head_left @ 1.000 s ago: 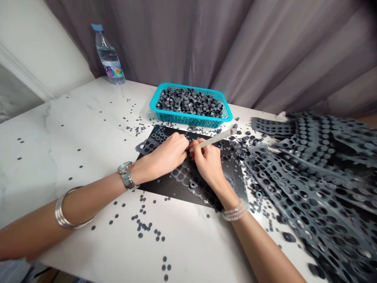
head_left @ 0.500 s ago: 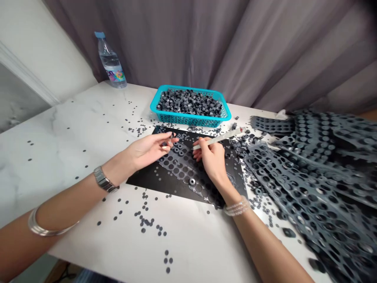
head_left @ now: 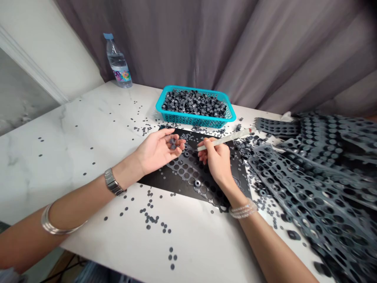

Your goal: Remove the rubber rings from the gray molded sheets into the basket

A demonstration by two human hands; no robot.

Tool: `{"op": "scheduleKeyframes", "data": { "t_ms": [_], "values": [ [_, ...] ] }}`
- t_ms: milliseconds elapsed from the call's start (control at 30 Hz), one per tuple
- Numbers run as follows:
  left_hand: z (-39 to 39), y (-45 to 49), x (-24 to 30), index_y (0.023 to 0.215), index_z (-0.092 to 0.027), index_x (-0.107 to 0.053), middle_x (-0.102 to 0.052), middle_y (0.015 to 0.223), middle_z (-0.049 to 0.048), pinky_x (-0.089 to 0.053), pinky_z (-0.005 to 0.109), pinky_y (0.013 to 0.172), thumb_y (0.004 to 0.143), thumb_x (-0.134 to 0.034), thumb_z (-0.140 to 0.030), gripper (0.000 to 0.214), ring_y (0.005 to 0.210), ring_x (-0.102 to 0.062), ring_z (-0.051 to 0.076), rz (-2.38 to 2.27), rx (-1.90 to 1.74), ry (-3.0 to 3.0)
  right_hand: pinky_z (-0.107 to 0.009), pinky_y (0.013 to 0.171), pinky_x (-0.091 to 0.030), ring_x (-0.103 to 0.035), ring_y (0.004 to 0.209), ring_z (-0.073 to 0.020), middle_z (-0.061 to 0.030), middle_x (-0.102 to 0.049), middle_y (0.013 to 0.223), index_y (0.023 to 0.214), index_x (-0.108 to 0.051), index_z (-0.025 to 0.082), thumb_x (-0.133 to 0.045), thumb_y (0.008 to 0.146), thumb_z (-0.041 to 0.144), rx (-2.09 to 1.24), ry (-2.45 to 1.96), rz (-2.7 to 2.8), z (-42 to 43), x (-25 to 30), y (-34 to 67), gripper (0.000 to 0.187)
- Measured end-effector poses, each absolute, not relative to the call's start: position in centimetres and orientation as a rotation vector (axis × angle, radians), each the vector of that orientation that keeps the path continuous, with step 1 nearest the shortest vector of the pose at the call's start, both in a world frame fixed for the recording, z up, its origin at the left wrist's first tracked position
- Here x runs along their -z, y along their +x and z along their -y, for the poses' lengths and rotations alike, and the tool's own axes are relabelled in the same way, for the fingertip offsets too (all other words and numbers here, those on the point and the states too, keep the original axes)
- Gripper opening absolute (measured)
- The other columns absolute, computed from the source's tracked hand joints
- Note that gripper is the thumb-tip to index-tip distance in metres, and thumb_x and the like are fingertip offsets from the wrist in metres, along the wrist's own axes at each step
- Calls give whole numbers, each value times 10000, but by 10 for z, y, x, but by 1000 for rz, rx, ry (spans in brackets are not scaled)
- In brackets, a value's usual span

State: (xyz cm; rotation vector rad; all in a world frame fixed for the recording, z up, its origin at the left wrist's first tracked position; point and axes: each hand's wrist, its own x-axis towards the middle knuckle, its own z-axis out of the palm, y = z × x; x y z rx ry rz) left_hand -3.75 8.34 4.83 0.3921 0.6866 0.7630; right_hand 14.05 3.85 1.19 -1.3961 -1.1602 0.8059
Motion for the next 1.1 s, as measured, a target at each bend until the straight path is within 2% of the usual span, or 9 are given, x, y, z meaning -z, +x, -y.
{"op": "scheduleKeyframes", "data": {
  "t_ms": [67, 167, 267, 467, 667, 800, 933, 1000, 1100],
  "values": [
    [-84, -38, -45, 709, -124, -624, -607, 800, 86, -478, 206, 625, 847, -559, -148, 154, 744, -570, 114, -704, -773, 485, -216, 472, -409, -527, 439, -113, 20, -560, 509, 716, -611, 178, -462, 889, 447, -805, -1402, 1238, -38, -10, 139, 353],
    [-82, -36, -45, 931, -118, -700, -627, 841, 73, -389, 198, 534, 801, -556, -54, 204, 630, -496, 73, -833, -775, 847, -218, 488, -400, -533, 452, -116, 23, -559, 510, 720, -614, 183, -455, 902, 431, -773, -1435, 1335, -37, -9, 138, 347],
    [-77, -32, -51, 1074, -148, -702, -660, 844, 58, -353, 230, 514, 828, -544, -137, 292, 563, -452, 81, -1049, -766, 1409, -220, 506, -395, -545, 472, -119, 21, -567, 523, 721, -614, 181, -447, 912, 409, -749, -1449, 1398, -38, -9, 138, 341],
    [-73, -26, -49, 989, -191, -731, -680, 997, 61, -438, 340, 836, 825, -537, -166, 256, 878, -599, 200, -1089, -642, 2389, -224, 544, -396, -551, 502, -122, 19, -573, 547, 711, -598, 187, -431, 927, 385, -690, -1463, 1489, -37, -9, 138, 337],
    [-76, -24, -33, 1001, -166, -681, -603, 947, 83, -424, 351, 779, 865, -502, -210, 229, 863, -578, 224, -1071, -372, 2642, -235, 567, -400, -568, 532, -140, 11, -578, 559, 714, -582, 198, -401, 939, 363, -604, -1475, 1569, -36, -11, 136, 332],
    [-74, -20, -32, 830, -155, -679, -581, 839, 78, -410, 329, 699, 891, -442, -178, 246, 736, -547, 187, -1082, -393, 2649, -247, 577, -388, -569, 530, -151, 2, -574, 555, 678, -541, 210, -380, 947, 346, -467, -1514, 1667, -36, -10, 134, 341],
    [-74, -27, -50, 804, -158, -692, -631, 830, 46, -417, 288, 722, 850, -557, -173, 143, 718, -540, 136, -1110, -829, 2277, -251, 569, -385, -562, 507, -149, -2, -580, 557, 705, -560, 208, -375, 948, 342, -448, -1542, 1657, -36, -8, 134, 334],
    [-78, -35, -62, 832, -151, -692, -630, 802, 28, -392, 238, 601, 822, -627, -212, 90, 620, -481, 90, -1184, -1039, 1848, -246, 558, -395, -563, 499, -146, -2, -585, 556, 729, -588, 201, -379, 944, 358, -511, -1539, 1610, -37, -8, 134, 338],
    [-88, -45, -68, 809, -133, -671, -611, 794, 29, -254, 188, 417, 806, -648, -170, 44, 504, -346, 35, -1031, -992, 1187, -235, 534, -410, -562, 483, -136, 4, -582, 538, 722, -609, 189, -409, 926, 393, -645, -1509, 1494, -38, -9, 135, 352]
  ]
}}
